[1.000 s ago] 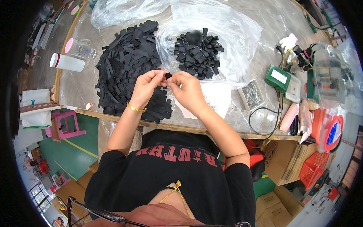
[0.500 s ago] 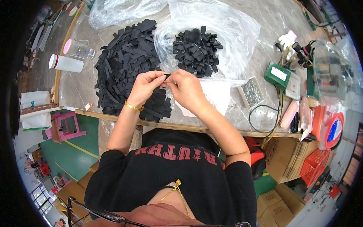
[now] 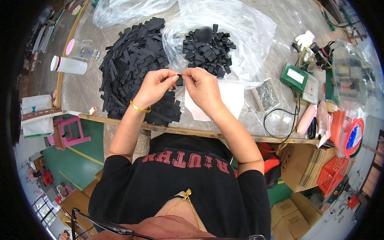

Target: Assembling small black plastic components by inserting small metal pins into them.

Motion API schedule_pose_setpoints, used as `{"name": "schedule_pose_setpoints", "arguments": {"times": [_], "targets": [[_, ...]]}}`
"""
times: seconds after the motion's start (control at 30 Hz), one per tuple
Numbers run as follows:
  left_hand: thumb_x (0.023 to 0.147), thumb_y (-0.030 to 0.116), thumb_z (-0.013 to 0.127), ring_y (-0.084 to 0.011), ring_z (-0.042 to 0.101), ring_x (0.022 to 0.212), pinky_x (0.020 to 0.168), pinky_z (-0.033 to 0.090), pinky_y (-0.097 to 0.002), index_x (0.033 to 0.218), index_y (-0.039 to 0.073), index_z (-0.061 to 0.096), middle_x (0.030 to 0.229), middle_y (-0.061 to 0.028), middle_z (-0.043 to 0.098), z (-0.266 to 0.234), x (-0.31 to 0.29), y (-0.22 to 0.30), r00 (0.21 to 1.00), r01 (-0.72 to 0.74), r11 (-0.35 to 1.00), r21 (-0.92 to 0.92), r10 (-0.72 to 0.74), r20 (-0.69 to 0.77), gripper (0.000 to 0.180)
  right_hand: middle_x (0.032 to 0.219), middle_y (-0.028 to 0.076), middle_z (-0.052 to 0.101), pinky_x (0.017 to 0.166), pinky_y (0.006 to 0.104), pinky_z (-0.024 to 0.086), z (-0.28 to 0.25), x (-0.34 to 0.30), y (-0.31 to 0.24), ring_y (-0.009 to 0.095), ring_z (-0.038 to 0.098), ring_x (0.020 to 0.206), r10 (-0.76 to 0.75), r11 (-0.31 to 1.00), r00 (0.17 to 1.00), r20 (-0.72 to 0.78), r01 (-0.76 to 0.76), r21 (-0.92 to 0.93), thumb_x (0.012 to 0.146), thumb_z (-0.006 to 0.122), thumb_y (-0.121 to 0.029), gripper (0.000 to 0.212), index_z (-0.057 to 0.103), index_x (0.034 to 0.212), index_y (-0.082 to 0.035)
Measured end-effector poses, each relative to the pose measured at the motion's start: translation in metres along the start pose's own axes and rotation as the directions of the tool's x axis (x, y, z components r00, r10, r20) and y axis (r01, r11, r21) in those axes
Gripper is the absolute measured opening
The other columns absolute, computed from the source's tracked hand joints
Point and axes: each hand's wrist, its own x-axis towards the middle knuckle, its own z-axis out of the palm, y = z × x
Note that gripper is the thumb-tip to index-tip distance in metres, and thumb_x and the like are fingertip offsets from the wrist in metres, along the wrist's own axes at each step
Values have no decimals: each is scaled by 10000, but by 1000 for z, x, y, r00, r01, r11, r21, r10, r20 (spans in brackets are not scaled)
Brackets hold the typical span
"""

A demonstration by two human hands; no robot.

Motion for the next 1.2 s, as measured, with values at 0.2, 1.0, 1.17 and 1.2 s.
{"name": "schedule_pose_setpoints", "arguments": {"times": [0.2, 1.0, 1.17, 1.2], "targets": [[861, 107, 539, -87, 552, 747, 691, 461, -222, 1018, -43, 559, 880, -43, 598, 24, -3, -8, 998, -6, 896, -444, -23, -60, 218, 722, 107, 587, 506, 271, 442, 10, -1, 10, 191, 568, 571, -90, 993, 983, -161, 102, 65, 731, 600, 10, 55, 592, 785, 21], [830, 48, 574, -145, 615, 742, 655, 480, -216, 971, -53, 576, 848, -113, 629, 48, -1, -14, 928, -192, 745, -638, -73, -365, 173, 732, 5, 595, 559, 184, 445, -17, -2, 1, 45, 524, 631, 315, 829, 948, -39, -255, 498, 784, 617, -43, 126, 613, 901, 3], [827, 35, 574, -135, 610, 736, 623, 458, -196, 969, -47, 576, 853, -100, 628, 47, -4, -14, 929, -200, 772, -603, -46, -367, 164, 750, 21, 610, 556, 184, 446, -17, -5, 1, 55, 542, 639, 306, 822, 950, 65, -298, 486, 780, 632, -58, 142, 597, 903, 3], [822, 37, 583, -133, 611, 735, 627, 461, -197, 965, -50, 584, 843, -98, 631, 47, -3, -16, 927, -208, 777, -594, -37, -374, 167, 750, 21, 610, 556, 184, 446, -17, -6, 1, 55, 542, 639, 310, 821, 949, 64, -301, 485, 780, 632, -58, 142, 597, 903, 3]]}}
